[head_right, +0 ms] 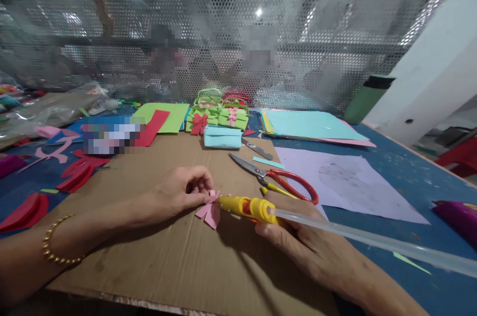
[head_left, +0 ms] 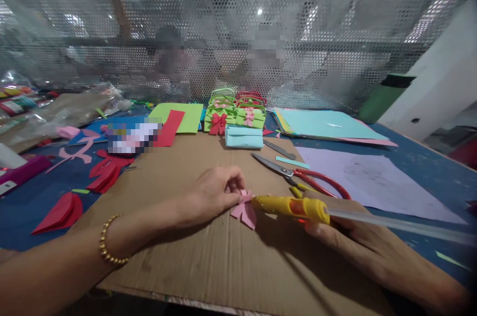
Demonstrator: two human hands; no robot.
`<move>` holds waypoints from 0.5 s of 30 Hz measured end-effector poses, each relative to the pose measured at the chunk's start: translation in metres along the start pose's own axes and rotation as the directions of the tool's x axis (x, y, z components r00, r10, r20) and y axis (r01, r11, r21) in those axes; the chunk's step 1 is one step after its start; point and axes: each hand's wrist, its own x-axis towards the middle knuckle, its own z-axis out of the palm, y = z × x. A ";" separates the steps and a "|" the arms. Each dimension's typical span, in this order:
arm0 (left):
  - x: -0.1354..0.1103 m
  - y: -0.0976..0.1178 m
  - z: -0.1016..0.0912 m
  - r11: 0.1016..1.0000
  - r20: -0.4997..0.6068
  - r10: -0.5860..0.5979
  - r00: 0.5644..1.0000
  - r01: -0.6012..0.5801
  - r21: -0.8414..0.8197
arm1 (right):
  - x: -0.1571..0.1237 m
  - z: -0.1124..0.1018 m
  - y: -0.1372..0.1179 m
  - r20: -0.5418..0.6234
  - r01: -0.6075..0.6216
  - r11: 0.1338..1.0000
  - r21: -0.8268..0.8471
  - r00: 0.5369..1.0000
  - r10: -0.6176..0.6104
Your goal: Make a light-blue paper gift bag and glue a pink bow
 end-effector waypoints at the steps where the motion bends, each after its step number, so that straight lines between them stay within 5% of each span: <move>1: 0.000 0.000 0.000 1.000 -0.005 -0.002 1.000 0.002 0.018 | 0.000 0.000 0.000 0.031 0.003 1.000 0.021 1.000 -0.004; 4: 0.000 0.001 0.000 0.997 -0.004 -0.005 1.000 0.006 0.081 | 0.000 -0.001 0.003 0.111 -0.007 0.998 0.068 0.994 0.000; 15: -0.003 -0.008 0.004 0.964 -0.023 0.160 0.987 -0.151 0.221 | -0.006 0.000 0.008 0.124 -0.015 0.999 0.045 0.992 0.010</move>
